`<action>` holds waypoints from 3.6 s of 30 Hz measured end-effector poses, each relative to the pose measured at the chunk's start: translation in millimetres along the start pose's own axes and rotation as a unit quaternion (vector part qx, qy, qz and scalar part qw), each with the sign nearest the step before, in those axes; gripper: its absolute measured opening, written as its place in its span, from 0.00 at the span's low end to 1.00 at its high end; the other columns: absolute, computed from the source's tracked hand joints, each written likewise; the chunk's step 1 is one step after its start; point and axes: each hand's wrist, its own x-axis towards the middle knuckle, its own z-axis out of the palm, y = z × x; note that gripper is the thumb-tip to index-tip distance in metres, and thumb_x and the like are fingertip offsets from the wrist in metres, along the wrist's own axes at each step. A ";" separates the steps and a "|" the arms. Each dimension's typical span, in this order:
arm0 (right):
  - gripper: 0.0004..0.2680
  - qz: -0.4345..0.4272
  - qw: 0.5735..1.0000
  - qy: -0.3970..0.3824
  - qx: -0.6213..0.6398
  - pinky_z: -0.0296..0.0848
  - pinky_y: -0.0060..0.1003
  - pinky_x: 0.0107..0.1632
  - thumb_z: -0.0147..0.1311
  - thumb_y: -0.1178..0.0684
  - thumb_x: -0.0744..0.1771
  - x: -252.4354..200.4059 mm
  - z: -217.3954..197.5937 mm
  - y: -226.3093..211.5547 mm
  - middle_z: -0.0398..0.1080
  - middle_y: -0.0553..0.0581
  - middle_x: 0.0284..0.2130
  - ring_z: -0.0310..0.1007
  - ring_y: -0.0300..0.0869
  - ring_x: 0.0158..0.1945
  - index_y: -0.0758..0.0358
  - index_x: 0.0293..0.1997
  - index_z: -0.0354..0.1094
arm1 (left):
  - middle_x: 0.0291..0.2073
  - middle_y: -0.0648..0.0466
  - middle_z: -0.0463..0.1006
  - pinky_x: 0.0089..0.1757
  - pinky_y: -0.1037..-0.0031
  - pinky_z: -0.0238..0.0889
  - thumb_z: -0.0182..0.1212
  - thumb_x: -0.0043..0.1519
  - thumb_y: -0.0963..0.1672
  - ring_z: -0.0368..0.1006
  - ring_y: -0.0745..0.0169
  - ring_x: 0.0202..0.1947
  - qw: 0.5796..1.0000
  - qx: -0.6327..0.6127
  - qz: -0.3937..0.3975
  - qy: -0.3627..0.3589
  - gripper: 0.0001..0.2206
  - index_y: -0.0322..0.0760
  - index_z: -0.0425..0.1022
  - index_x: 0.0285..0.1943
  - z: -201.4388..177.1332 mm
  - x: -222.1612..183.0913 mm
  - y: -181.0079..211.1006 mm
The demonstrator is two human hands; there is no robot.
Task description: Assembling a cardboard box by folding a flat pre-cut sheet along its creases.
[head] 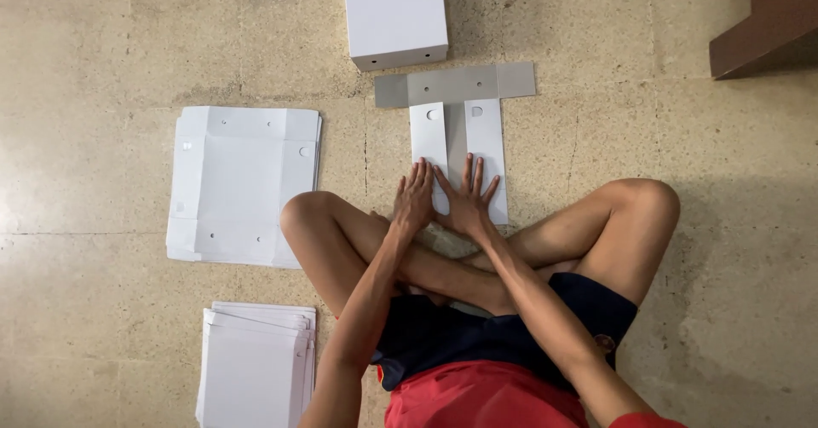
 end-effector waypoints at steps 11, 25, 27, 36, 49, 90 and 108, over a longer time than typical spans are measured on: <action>0.39 0.010 1.000 -0.026 0.004 0.23 0.84 0.61 0.41 0.14 0.59 -2.1 -7.7 -2.9 0.21 0.74 0.73 0.16 0.71 0.75 0.33 0.76 0.36 | 0.69 0.41 0.63 0.67 0.51 0.44 0.63 0.50 0.44 0.60 0.52 0.69 0.995 0.060 -0.044 0.067 0.36 0.28 0.60 0.71 -14.7 128.8 -6.8; 0.39 -0.001 1.000 0.002 0.006 0.24 0.86 0.60 0.44 0.16 0.59 -1.5 -3.0 -1.3 0.24 0.75 0.73 0.17 0.71 0.75 0.32 0.77 0.35 | 0.76 0.44 0.51 0.68 0.52 0.45 0.74 0.47 0.40 0.47 0.48 0.75 0.993 0.099 -0.023 0.056 0.49 0.32 0.46 0.78 -9.1 148.2 -21.3; 0.38 0.001 1.000 0.001 0.011 0.24 0.85 0.60 0.44 0.16 0.60 -0.3 -5.0 -1.5 0.24 0.75 0.73 0.17 0.71 0.75 0.32 0.77 0.36 | 0.77 0.48 0.47 0.69 0.51 0.40 0.77 0.45 0.42 0.44 0.52 0.76 0.993 0.110 -0.007 0.032 0.54 0.38 0.42 0.80 -29.1 125.7 -27.0; 0.37 0.008 1.000 -0.004 0.011 0.21 0.84 0.60 0.43 0.17 0.61 -2.5 -7.3 -3.4 0.22 0.75 0.73 0.15 0.70 0.75 0.34 0.77 0.37 | 0.79 0.55 0.36 0.70 0.48 0.25 0.80 0.34 0.56 0.34 0.56 0.78 0.986 0.166 0.018 0.009 0.68 0.46 0.32 0.81 -26.9 72.6 -40.0; 0.35 0.020 0.999 -0.038 0.029 0.13 0.81 0.61 0.45 0.20 0.63 -4.1 -17.3 -9.5 0.16 0.71 0.74 0.09 0.67 0.74 0.33 0.77 0.35 | 0.79 0.55 0.40 0.69 0.46 0.25 0.74 0.41 0.60 0.35 0.55 0.78 0.988 0.141 0.050 0.029 0.61 0.44 0.36 0.81 -35.6 35.4 -47.9; 0.36 0.008 1.000 0.006 0.000 0.22 0.85 0.60 0.46 0.19 0.62 -0.3 -3.5 -2.8 0.23 0.75 0.73 0.16 0.70 0.75 0.32 0.77 0.34 | 0.78 0.51 0.42 0.70 0.49 0.20 0.78 0.44 0.53 0.28 0.53 0.78 0.969 0.241 0.047 0.024 0.58 0.40 0.38 0.80 -32.2 103.3 -49.4; 0.36 0.001 1.000 0.010 0.028 0.17 0.83 0.59 0.47 0.20 0.62 -2.4 -2.0 -1.5 0.20 0.74 0.73 0.11 0.69 0.75 0.34 0.77 0.36 | 0.79 0.51 0.34 0.70 0.49 0.26 0.79 0.42 0.53 0.29 0.51 0.78 0.983 0.179 0.048 0.003 0.62 0.41 0.32 0.81 -10.6 50.2 -48.7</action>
